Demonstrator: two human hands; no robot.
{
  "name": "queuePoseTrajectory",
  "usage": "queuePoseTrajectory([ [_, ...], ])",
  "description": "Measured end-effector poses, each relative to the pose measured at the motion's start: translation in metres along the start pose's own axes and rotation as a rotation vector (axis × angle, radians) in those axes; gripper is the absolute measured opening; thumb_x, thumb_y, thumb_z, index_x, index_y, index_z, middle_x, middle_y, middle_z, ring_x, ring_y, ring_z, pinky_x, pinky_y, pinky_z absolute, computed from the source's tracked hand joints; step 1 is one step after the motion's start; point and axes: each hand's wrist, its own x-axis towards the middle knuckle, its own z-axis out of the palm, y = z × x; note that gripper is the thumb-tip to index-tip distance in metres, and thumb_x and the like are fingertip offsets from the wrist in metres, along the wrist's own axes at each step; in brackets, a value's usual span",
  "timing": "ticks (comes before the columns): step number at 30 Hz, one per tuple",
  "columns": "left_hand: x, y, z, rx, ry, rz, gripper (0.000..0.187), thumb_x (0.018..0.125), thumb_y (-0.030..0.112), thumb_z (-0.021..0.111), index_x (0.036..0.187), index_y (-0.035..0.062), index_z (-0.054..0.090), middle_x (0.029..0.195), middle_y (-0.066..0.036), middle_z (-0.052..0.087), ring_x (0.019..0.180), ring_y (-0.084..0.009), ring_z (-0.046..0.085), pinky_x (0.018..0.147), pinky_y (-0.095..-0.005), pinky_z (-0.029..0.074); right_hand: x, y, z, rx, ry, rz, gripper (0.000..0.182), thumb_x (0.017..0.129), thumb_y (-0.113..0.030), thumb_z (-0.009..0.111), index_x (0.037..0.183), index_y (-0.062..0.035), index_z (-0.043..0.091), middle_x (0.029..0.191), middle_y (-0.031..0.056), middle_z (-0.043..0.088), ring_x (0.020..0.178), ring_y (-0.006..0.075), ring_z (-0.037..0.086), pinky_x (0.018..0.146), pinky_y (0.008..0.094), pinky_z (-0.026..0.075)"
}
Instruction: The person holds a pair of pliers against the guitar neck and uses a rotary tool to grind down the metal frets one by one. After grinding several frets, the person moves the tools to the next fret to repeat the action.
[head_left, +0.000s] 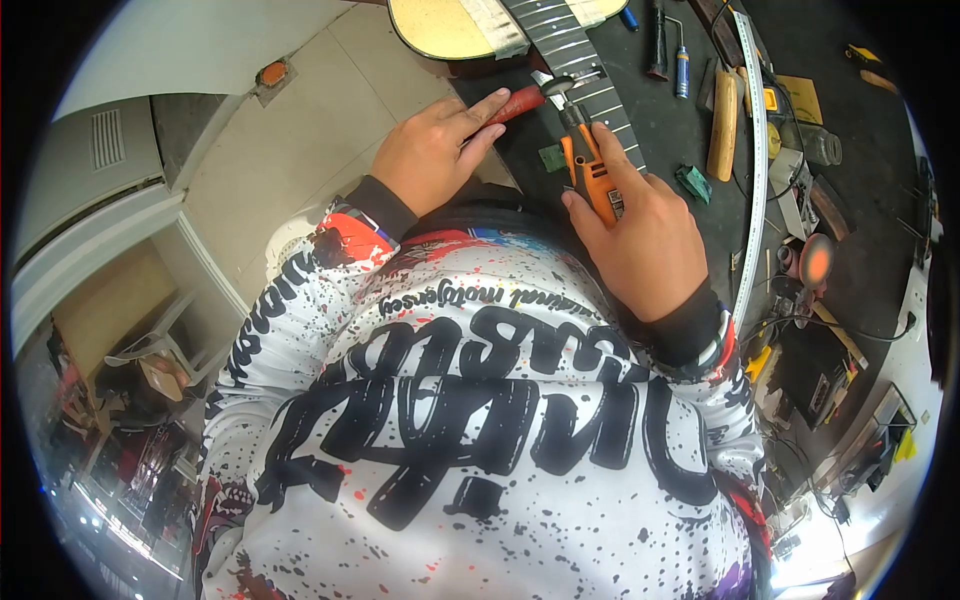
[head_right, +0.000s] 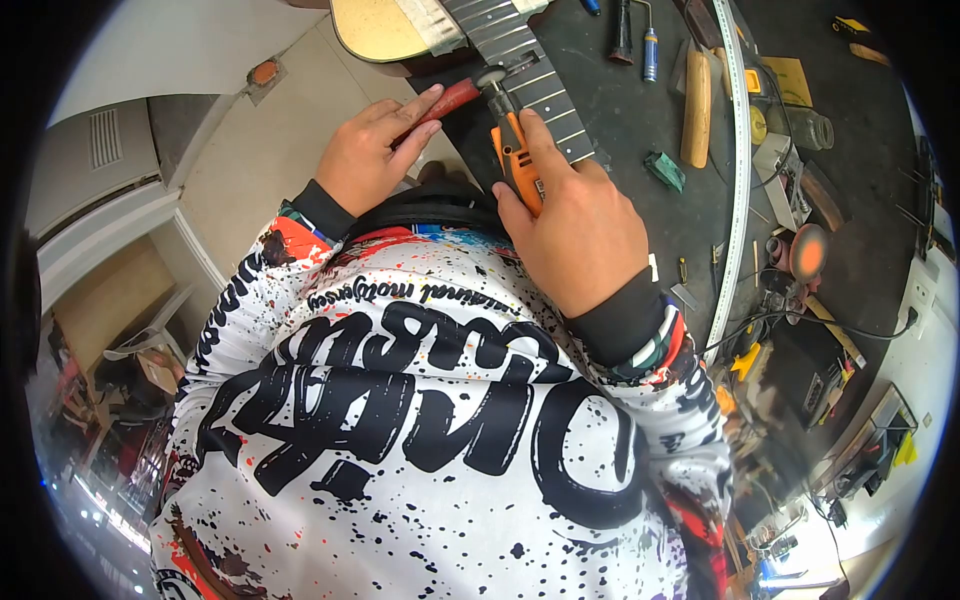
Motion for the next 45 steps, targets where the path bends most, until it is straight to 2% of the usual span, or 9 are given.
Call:
queuePoseTrajectory([
  [22, -0.001, -0.001, 0.0, 0.005, 0.037, 0.015, 0.045, 0.102, 0.023, 0.077, 0.147, 0.016, 0.071, 0.089, -0.012, 0.072, 0.077, -0.03, 0.07, 0.072, -0.0411, 0.059, 0.0, 0.002, 0.0, 0.005, 0.011, -0.006, 0.071, 0.094, -0.03, 0.083, 0.159, -0.0188, 0.058, 0.088, 0.0202, 0.071, 0.078, 0.04, 0.072, 0.073, 0.0481, 0.057],
  [24, -0.001, -0.001, 0.0, 0.007, 0.037, 0.012, 0.045, 0.102, 0.023, 0.077, 0.147, 0.016, 0.071, 0.089, -0.012, 0.072, 0.077, -0.0299, 0.069, 0.072, -0.041, 0.058, 0.0, 0.007, 0.001, -0.015, 0.047, -0.024, 0.07, 0.097, -0.036, 0.079, 0.161, -0.0222, 0.055, 0.093, 0.0208, 0.072, 0.082, 0.0421, 0.075, 0.071, 0.0506, 0.061],
  [27, -0.001, 0.0, 0.0, 0.003, 0.039, 0.014, 0.045, 0.102, 0.023, 0.077, 0.146, 0.0158, 0.072, 0.088, -0.012, 0.072, 0.077, -0.0296, 0.069, 0.072, -0.0408, 0.058, 0.002, 0.003, -0.006, -0.041, 0.01, 0.028, 0.07, 0.096, -0.036, 0.08, 0.161, -0.0228, 0.055, 0.094, 0.0196, 0.072, 0.081, 0.042, 0.075, 0.071, 0.0509, 0.06],
  [34, 0.0, 0.002, -0.004, 0.03, 0.032, 0.014, 0.045, 0.102, 0.023, 0.077, 0.146, 0.0153, 0.072, 0.087, -0.012, 0.071, 0.077, -0.0296, 0.069, 0.07, -0.0415, 0.058, 0.001, 0.008, 0.002, -0.028, 0.039, -0.02, 0.07, 0.096, -0.037, 0.08, 0.161, -0.0236, 0.055, 0.094, 0.02, 0.072, 0.081, 0.0419, 0.075, 0.07, 0.0504, 0.061],
  [36, 0.001, 0.003, -0.004, 0.031, 0.037, 0.025, 0.045, 0.102, 0.023, 0.077, 0.146, 0.0153, 0.072, 0.086, -0.012, 0.07, 0.076, -0.0296, 0.069, 0.07, -0.0418, 0.058, 0.001, 0.004, 0.002, -0.033, 0.053, -0.017, 0.072, 0.094, -0.032, 0.083, 0.16, -0.0212, 0.057, 0.087, 0.0205, 0.071, 0.078, 0.0406, 0.072, 0.072, 0.0483, 0.058],
  [45, 0.001, 0.003, -0.006, 0.028, 0.039, 0.016, 0.044, 0.102, 0.022, 0.076, 0.145, 0.0148, 0.073, 0.084, -0.012, 0.069, 0.075, -0.0296, 0.068, 0.069, -0.0423, 0.057, 0.002, 0.004, 0.002, -0.059, 0.012, 0.011, 0.071, 0.096, -0.038, 0.079, 0.162, -0.0257, 0.054, 0.093, 0.02, 0.071, 0.08, 0.0415, 0.075, 0.07, 0.0502, 0.061],
])
